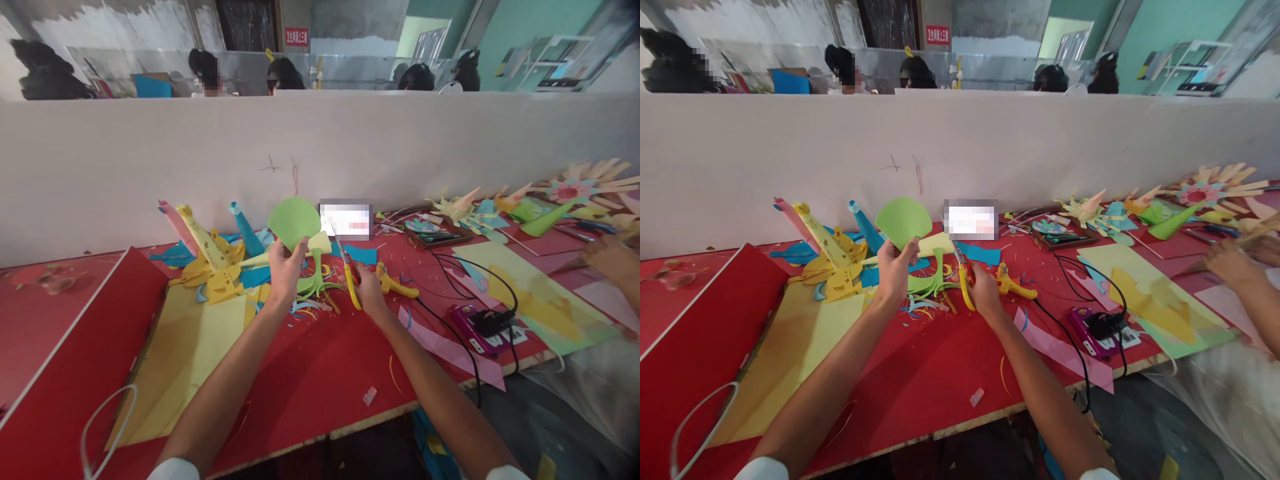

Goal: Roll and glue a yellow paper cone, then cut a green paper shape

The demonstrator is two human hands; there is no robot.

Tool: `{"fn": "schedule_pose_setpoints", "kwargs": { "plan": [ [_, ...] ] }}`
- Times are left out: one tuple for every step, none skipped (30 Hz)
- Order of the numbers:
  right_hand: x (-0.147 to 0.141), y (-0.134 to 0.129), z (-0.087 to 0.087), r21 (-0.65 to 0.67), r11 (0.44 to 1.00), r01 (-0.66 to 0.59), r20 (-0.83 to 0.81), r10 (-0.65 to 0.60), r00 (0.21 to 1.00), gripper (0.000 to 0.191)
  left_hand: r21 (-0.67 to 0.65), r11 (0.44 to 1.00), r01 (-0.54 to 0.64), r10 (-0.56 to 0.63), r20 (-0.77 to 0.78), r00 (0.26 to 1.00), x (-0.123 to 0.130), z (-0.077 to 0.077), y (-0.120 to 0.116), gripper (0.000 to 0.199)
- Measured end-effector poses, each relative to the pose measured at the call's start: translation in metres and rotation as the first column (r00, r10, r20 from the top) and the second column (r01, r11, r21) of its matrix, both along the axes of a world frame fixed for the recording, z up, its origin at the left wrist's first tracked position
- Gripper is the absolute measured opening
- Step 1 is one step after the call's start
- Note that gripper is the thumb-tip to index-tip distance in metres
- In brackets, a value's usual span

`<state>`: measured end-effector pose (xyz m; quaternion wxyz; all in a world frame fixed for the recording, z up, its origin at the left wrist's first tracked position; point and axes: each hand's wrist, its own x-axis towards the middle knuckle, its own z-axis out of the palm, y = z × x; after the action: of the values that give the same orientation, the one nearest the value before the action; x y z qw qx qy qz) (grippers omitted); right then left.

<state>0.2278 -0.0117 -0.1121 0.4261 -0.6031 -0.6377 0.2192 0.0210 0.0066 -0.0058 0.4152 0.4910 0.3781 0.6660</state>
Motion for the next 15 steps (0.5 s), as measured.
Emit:
{"fn": "schedule_pose_setpoints", "kwargs": {
  "plan": [
    [0.002, 0.000, 0.002, 0.003, 0.999, 0.042, 0.132, -0.042, 0.990, 0.033, 0.025, 1.000, -0.017, 0.017, 0.007, 1.000, -0.002, 0.001, 0.000, 0.030],
    [0.004, 0.001, 0.004, 0.009, 0.997, 0.081, 0.264, -0.081, 0.961, 0.033, 0.045, 0.998, -0.035, 0.034, 0.011, 0.999, -0.003, 0.003, 0.001, 0.029],
    [0.005, 0.001, 0.005, 0.021, 0.994, 0.107, 0.374, -0.107, 0.921, 0.034, 0.059, 0.997, -0.049, 0.048, 0.014, 0.999, -0.005, 0.004, 0.001, 0.028],
    [0.006, 0.002, 0.006, 0.030, 0.994, 0.101, 0.449, -0.103, 0.888, 0.035, 0.066, 0.996, -0.062, 0.061, 0.015, 0.998, -0.007, 0.006, 0.001, 0.029],
    [0.006, 0.002, 0.006, 0.038, 0.997, 0.073, 0.503, -0.082, 0.861, 0.036, 0.070, 0.995, -0.069, 0.068, 0.015, 0.998, -0.009, 0.007, 0.002, 0.030],
    [0.007, 0.003, 0.006, 0.045, 0.998, 0.032, 0.542, -0.051, 0.839, 0.035, 0.071, 0.995, -0.071, 0.070, 0.015, 0.997, -0.010, 0.008, 0.002, 0.030],
    [0.008, 0.004, 0.005, 0.051, 0.999, -0.017, 0.571, -0.015, 0.821, 0.033, 0.071, 0.995, -0.072, 0.070, 0.019, 0.997, -0.011, 0.009, 0.002, 0.031],
    [0.010, 0.005, 0.004, 0.051, 0.996, -0.069, 0.591, 0.025, 0.806, 0.033, 0.070, 0.995, -0.072, 0.070, 0.026, 0.997, -0.012, 0.010, 0.003, 0.031],
    [0.011, 0.006, 0.003, 0.046, 0.992, -0.114, 0.603, 0.063, 0.796, 0.034, 0.067, 0.995, -0.071, 0.069, 0.034, 0.997, -0.013, 0.010, 0.003, 0.031],
    [0.012, 0.006, 0.003, 0.039, 0.988, -0.147, 0.607, 0.094, 0.789, 0.035, 0.063, 0.996, -0.070, 0.067, 0.041, 0.997, -0.013, 0.010, 0.003, 0.031],
    [0.013, 0.006, 0.002, 0.033, 0.985, -0.170, 0.605, 0.116, 0.788, 0.036, 0.060, 0.996, -0.069, 0.066, 0.045, 0.997, -0.013, 0.010, 0.004, 0.031],
    [0.014, 0.006, 0.001, 0.027, 0.982, -0.185, 0.601, 0.132, 0.788, 0.038, 0.057, 0.996, -0.066, 0.063, 0.045, 0.997, -0.013, 0.009, 0.004, 0.031],
    [0.015, 0.005, 0.001, 0.020, 0.980, -0.196, 0.596, 0.146, 0.790, 0.038, 0.055, 0.997, -0.058, 0.056, 0.040, 0.998, -0.013, 0.008, 0.004, 0.031],
    [0.016, 0.004, 0.001, 0.012, 0.979, -0.202, 0.592, 0.156, 0.791, 0.038, 0.052, 0.998, -0.047, 0.045, 0.034, 0.998, -0.012, 0.008, 0.004, 0.031],
    [0.017, 0.003, 0.001, 0.004, 0.978, -0.207, 0.589, 0.165, 0.791, 0.038, 0.049, 0.998, -0.033, 0.032, 0.026, 0.999, -0.012, 0.007, 0.004, 0.031]
  ]
}}
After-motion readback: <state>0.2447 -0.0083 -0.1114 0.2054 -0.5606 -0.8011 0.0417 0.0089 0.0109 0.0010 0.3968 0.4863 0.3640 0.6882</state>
